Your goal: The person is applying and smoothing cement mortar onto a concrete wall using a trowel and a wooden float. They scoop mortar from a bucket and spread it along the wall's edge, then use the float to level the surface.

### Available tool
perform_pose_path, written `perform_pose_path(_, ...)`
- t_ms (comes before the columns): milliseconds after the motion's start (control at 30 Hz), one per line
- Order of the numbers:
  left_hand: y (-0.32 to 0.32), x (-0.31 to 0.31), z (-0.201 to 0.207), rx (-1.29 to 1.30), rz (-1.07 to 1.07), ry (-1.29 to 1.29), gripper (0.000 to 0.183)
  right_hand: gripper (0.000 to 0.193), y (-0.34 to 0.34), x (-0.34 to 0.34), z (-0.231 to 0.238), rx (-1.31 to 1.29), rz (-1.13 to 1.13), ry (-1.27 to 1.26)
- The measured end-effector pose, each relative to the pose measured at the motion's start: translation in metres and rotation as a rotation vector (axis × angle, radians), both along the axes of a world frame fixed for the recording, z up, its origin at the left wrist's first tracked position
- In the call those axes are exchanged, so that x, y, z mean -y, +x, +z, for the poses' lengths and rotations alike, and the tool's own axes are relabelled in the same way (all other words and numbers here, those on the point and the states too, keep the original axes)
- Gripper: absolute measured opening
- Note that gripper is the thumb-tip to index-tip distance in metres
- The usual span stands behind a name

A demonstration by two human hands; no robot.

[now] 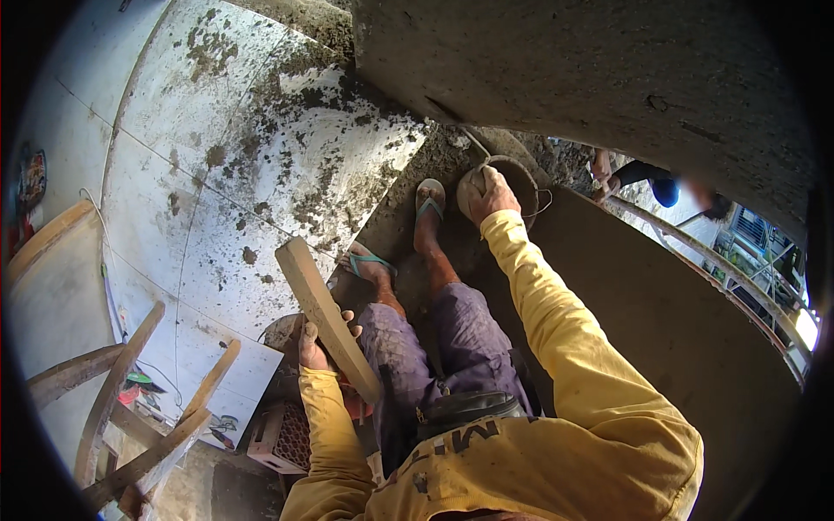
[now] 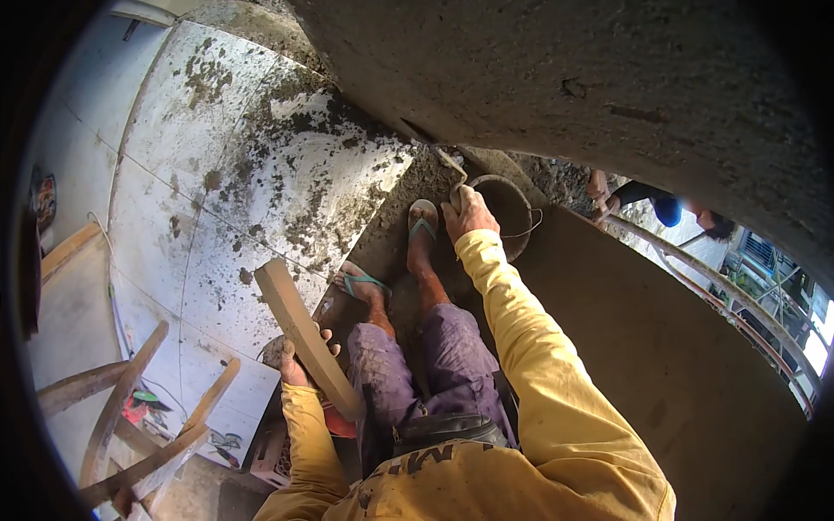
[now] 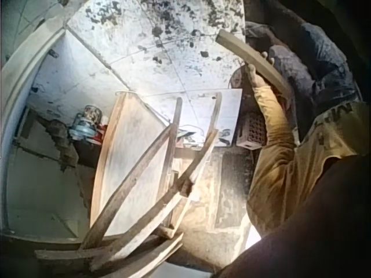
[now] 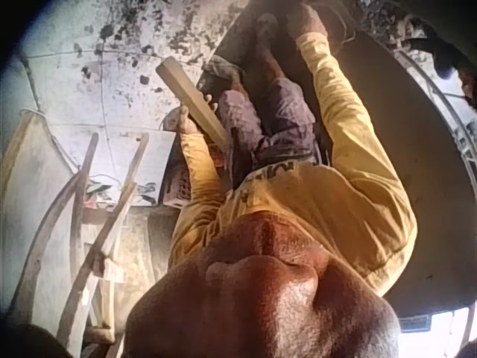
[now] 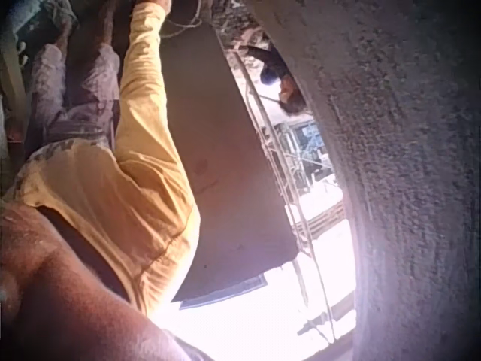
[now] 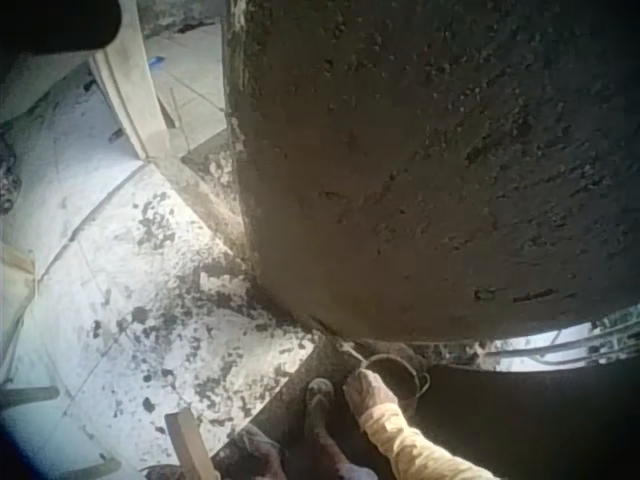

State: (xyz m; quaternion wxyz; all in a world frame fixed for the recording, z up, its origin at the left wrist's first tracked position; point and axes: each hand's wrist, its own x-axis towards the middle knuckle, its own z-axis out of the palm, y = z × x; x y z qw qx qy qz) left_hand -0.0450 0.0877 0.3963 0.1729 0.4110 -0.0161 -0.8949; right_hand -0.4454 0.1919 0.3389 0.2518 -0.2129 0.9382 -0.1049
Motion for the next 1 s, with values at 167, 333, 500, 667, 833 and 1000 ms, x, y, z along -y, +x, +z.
perform_pose_path(167, -0.013, 0.001, 0.013, 0.086, 0.047, 0.017, 0.055, 0.047, 0.001, -0.008, 0.014, 0.074, -0.04, 0.03)
perform_pose_path(333, -0.015, 0.003, 0.017, 0.058, 0.051, 0.029, 0.056, 0.052, 0.005, -0.011, 0.028, 0.153, -0.105, 0.087)
perform_pose_path(500, -0.002, 0.0, 0.01, -0.019, 0.006, 0.002, 0.06, 0.054, 0.012, -0.02, 0.037, 0.136, -0.143, 0.086)
perform_pose_path(667, 0.003, 0.0, 0.015, 0.006, 0.008, 0.007, 0.058, 0.052, 0.016, -0.04, 0.036, 0.1, -0.138, 0.058)
perform_pose_path(833, 0.0, 0.006, 0.027, -0.025, 0.017, -0.023, 0.056, 0.043, 0.029, -0.06, 0.053, 0.011, -0.115, -0.034)
perform_pose_path(1000, -0.014, 0.016, 0.044, -0.061, 0.061, -0.033, 0.052, 0.042, 0.03, -0.062, 0.102, 0.0, -0.078, -0.148)
